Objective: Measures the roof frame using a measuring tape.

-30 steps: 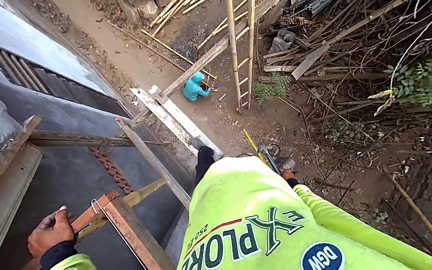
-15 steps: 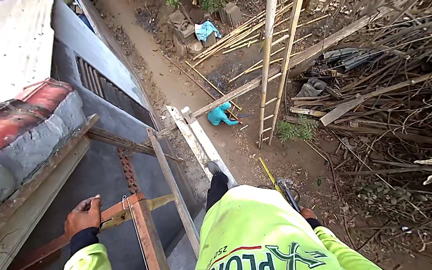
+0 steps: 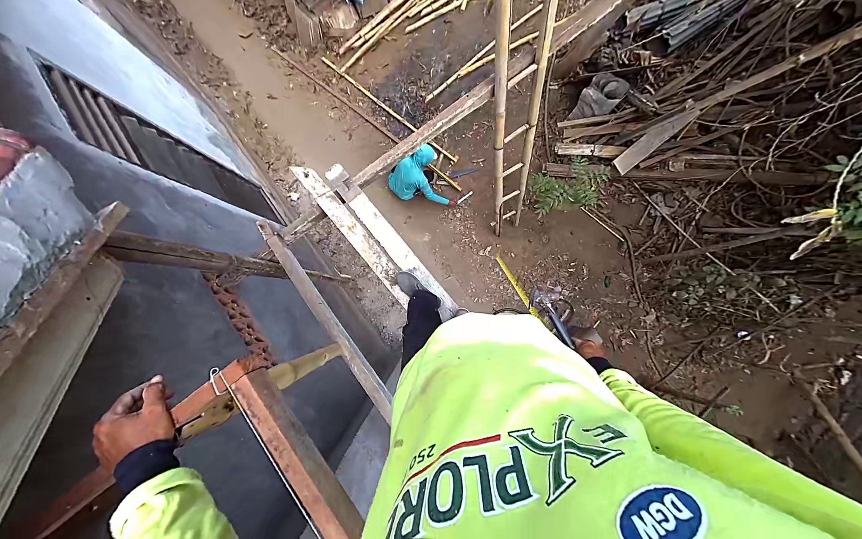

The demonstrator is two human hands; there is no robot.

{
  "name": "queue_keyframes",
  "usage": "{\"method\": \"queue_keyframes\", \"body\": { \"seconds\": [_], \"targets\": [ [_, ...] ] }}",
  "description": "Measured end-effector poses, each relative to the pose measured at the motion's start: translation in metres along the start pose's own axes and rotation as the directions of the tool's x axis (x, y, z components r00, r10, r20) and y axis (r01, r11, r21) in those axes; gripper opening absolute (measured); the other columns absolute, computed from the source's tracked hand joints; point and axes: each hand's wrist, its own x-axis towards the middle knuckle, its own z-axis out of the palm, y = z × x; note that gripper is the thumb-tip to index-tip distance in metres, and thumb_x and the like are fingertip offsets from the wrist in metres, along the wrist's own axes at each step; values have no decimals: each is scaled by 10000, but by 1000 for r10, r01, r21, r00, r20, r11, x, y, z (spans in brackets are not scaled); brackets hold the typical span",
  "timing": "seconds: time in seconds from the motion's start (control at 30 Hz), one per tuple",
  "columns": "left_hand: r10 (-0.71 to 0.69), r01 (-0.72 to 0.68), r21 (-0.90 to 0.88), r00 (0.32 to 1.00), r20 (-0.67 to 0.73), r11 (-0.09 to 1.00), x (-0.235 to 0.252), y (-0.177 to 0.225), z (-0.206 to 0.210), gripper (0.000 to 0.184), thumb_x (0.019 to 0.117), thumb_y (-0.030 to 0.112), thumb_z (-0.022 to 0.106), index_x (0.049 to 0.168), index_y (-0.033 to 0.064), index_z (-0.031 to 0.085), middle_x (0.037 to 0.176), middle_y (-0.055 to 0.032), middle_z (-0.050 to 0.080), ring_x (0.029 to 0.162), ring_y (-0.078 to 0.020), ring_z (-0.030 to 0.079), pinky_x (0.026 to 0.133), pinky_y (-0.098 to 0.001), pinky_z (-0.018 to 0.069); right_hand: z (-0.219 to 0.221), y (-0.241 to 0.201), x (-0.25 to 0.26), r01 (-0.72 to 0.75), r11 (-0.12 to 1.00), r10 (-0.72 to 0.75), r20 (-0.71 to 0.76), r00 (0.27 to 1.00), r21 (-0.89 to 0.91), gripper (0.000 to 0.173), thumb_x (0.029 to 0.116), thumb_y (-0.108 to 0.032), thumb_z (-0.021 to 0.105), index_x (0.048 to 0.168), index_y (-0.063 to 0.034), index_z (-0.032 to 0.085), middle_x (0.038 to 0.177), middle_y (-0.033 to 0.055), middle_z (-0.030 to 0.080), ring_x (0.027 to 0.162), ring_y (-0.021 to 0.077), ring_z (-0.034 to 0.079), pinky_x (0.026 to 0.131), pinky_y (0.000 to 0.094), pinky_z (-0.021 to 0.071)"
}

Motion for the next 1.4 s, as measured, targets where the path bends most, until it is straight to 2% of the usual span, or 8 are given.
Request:
{"method": "queue_keyframes", "body": {
  "seconds": [0.27, 0.43, 0.8, 0.93, 1.07, 1.4],
  "targets": [
    [25, -25, -19, 1000, -7, 1000, -8, 10, -2, 378, 1054, 331, 548, 1169, 8, 705, 1027, -135, 737, 870, -159, 697, 873, -379, 536, 33, 35, 11, -62, 995, 60, 25, 998, 77, 463, 1004, -368, 640, 1337, -47, 660, 1378, 232, 630, 1345, 384, 561, 1132, 586, 403],
    [25, -25, -16, 1000, -12, 1000, -7, 9, -3, 378, 1052, 335, 551, 1160, 9, 709, 1011, -129, 741, 857, -158, 698, 862, -381, 538, 38, 39, 8, -87, 994, 85, 32, 996, 58, 474, 1009, -383, 632, 1344, -48, 655, 1386, 224, 627, 1357, 367, 554, 1142, 558, 400],
    [25, -26, -12, 999, -33, 1000, -8, 9, -3, 370, 1048, 336, 555, 1132, 14, 714, 990, -104, 742, 844, -119, 684, 861, -354, 521, 26, 35, 5, -44, 998, 43, 9, 999, 50, 398, 1019, -346, 596, 1292, -72, 690, 1332, 208, 664, 1311, 359, 593, 1109, 583, 427],
    [30, -30, -6, 999, -34, 1000, -7, 7, -2, 372, 1040, 348, 564, 1123, 20, 721, 980, -99, 750, 853, -133, 692, 866, -371, 522, 18, 28, -3, -51, 998, 50, 6, 999, 38, 390, 1019, -337, 592, 1277, -64, 694, 1325, 211, 665, 1304, 362, 596, 1097, 585, 433],
    [26, -26, -5, 1000, -9, 1000, -7, 8, -4, 400, 1049, 349, 546, 1171, 5, 707, 1044, -145, 745, 919, -207, 709, 912, -430, 527, 18, 30, 4, -44, 999, 44, 4, 999, 28, 405, 1013, -349, 605, 1286, -63, 691, 1334, 217, 660, 1316, 377, 584, 1102, 603, 425],
    [19, -19, -2, 1000, -13, 1000, -5, 6, -3, 394, 1047, 354, 546, 1156, 14, 712, 1022, -130, 746, 881, -178, 706, 888, -409, 530, 17, 29, 5, -38, 999, 38, 3, 999, 14, 396, 1021, -364, 586, 1267, -75, 702, 1315, 203, 674, 1295, 361, 603, 1091, 592, 437]
  ]
}}
